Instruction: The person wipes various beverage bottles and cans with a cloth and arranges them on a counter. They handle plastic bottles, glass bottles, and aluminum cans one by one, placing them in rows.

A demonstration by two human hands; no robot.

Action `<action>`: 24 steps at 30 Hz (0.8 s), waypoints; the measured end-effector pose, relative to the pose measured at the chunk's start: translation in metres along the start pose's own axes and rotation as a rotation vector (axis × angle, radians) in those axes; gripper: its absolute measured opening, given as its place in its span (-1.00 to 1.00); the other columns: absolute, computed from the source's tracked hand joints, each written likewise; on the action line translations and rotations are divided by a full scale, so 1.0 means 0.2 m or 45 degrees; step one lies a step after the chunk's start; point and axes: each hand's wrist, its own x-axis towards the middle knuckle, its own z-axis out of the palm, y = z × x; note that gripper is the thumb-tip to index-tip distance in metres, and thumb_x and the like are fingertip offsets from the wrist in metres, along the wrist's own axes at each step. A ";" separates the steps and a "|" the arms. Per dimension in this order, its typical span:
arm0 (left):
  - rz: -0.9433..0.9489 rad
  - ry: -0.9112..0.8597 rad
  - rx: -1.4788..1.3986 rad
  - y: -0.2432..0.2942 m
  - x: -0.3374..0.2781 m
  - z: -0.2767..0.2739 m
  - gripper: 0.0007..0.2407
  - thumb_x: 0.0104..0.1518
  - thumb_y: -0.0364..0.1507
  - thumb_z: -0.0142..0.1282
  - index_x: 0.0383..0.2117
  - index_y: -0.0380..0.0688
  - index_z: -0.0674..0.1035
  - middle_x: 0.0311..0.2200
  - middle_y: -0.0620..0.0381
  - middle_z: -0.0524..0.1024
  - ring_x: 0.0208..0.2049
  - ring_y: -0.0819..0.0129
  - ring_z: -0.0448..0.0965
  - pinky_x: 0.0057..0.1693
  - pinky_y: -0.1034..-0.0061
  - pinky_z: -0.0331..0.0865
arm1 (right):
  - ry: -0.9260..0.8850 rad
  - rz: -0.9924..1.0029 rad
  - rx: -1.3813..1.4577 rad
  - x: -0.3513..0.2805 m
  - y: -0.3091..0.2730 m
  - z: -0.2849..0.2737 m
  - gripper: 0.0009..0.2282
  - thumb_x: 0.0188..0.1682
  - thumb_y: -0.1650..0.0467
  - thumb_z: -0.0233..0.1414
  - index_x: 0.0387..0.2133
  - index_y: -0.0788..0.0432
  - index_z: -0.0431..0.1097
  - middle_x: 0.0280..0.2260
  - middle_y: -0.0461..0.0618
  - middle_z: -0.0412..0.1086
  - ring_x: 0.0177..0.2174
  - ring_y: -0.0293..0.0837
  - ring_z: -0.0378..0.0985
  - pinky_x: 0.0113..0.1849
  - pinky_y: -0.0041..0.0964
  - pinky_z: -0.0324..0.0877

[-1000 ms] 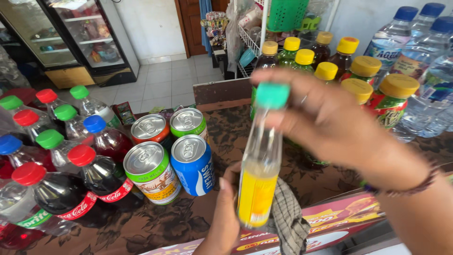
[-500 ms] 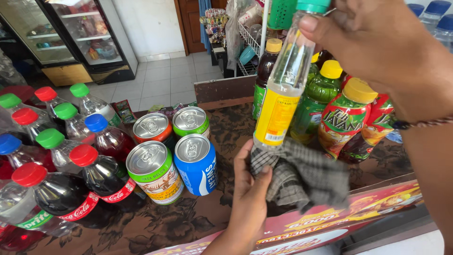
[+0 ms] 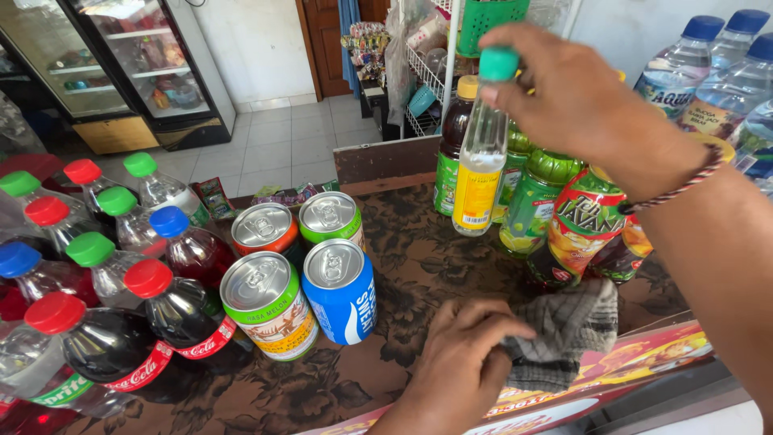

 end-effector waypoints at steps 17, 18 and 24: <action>-0.037 -0.022 -0.064 -0.02 -0.02 0.00 -0.72 0.00 -0.63 0.07 -0.18 -0.01 0.63 -0.06 0.07 0.52 0.02 0.06 0.45 0.15 0.23 0.34 | -0.192 0.056 -0.194 -0.03 0.19 0.22 -0.60 -0.11 0.41 0.24 -0.03 0.29 0.30 -0.08 0.34 0.37 -0.07 0.34 0.43 -0.06 0.09 0.35; -0.038 -0.024 -0.073 -0.02 -0.02 0.01 -0.72 0.00 -0.63 0.07 -0.18 -0.02 0.62 -0.06 0.07 0.52 0.02 0.06 0.45 0.15 0.23 0.35 | -0.185 0.051 -0.172 -0.03 0.19 0.23 -0.59 -0.12 0.42 0.24 -0.02 0.29 0.30 -0.08 0.35 0.36 -0.07 0.35 0.43 -0.06 0.08 0.35; -0.059 -0.009 -0.065 -0.04 -0.02 0.02 -0.71 -0.04 -0.63 0.06 -0.22 0.00 0.65 -0.09 0.08 0.55 -0.05 0.08 0.45 0.09 0.27 0.35 | -0.234 0.163 -0.157 -0.04 0.16 0.22 -0.57 -0.14 0.42 0.24 0.01 0.23 0.32 -0.07 0.32 0.36 -0.09 0.32 0.45 -0.06 0.07 0.37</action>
